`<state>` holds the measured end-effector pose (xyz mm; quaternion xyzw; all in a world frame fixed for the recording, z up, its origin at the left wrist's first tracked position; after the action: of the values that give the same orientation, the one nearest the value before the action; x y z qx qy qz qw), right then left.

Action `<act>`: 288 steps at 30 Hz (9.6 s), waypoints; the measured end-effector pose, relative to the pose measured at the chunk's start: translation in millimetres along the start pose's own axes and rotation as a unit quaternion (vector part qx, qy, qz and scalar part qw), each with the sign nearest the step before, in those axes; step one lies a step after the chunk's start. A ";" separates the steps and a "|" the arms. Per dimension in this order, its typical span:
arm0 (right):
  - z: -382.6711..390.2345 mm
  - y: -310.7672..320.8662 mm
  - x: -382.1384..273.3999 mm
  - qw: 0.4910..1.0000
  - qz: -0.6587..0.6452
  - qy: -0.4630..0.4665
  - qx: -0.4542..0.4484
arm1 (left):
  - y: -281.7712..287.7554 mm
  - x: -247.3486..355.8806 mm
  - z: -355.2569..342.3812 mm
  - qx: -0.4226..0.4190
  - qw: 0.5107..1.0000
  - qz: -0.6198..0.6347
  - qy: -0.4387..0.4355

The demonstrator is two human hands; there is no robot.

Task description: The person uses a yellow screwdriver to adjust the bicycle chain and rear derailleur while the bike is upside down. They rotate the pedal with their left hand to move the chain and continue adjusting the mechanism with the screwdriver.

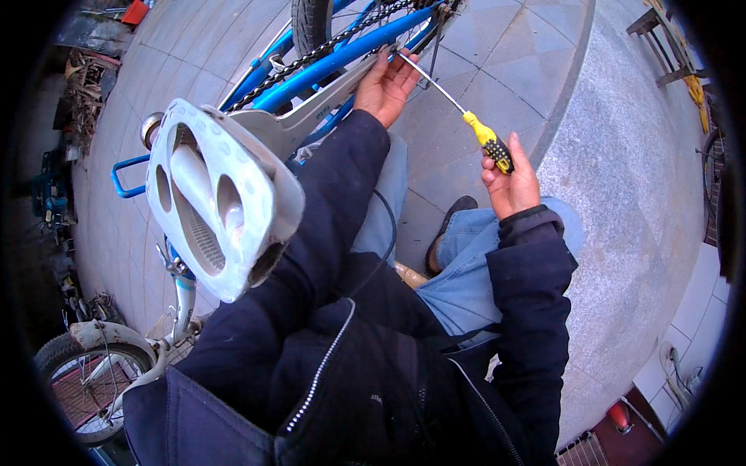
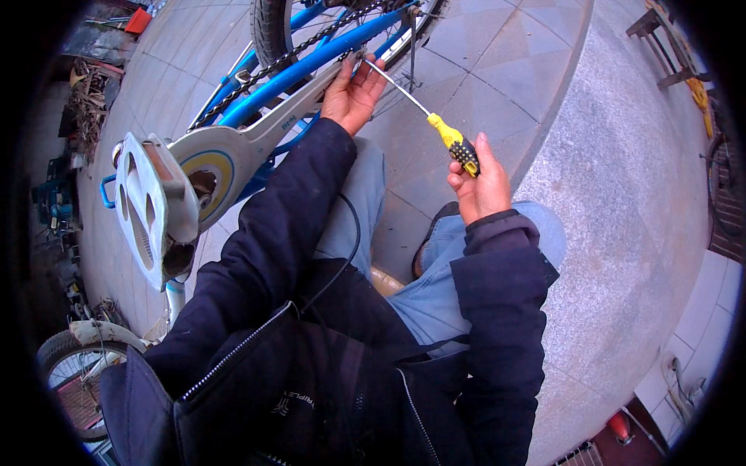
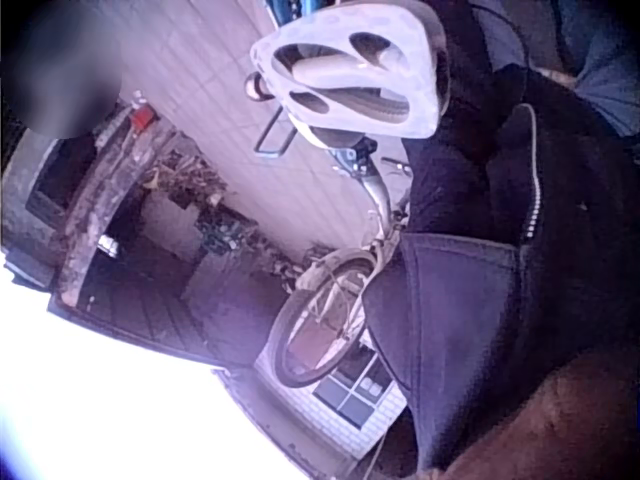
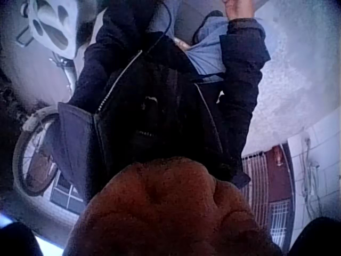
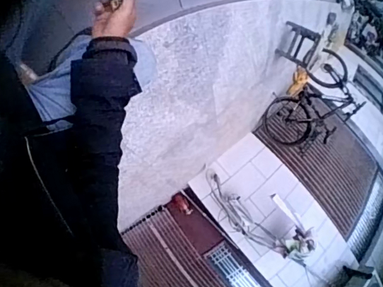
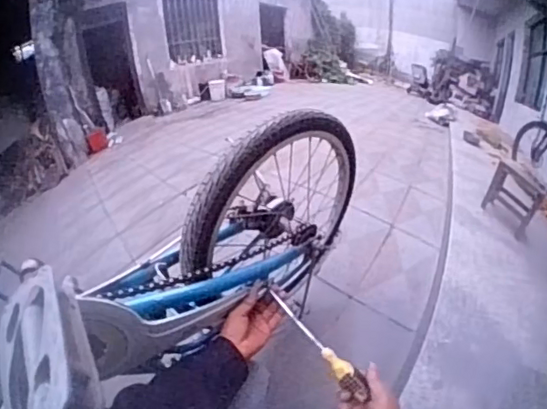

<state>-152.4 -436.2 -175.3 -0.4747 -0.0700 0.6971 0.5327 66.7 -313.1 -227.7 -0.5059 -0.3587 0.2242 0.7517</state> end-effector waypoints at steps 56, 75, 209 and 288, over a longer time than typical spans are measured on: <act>7.0 -23.0 -1.1 0.941 0.320 0.091 0.067 | -0.7 -0.7 -0.1 -0.001 1.000 0.010 -0.025; 5.7 -22.1 1.1 0.957 0.279 0.056 0.050 | -2.3 -0.3 1.1 0.005 0.999 0.025 -0.023; 3.9 -18.9 -1.5 0.985 0.142 0.041 0.086 | 6.0 0.0 -0.8 -0.003 1.000 0.029 -0.001; 2.7 -13.0 -5.3 0.989 0.142 -0.030 0.036 | -2.0 0.6 4.1 0.012 0.999 0.028 -0.014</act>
<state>-145.6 -433.9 -162.9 -0.4390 0.0077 0.7818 0.4427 63.9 -310.9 -224.7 -0.5041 -0.3518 0.2565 0.7459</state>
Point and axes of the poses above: each hand's wrist, its own z-axis away from the middle knuckle, its own y-axis out of the back of the hand, x = y × z, the point moved 1 cm from there along -z, towards the middle knuckle
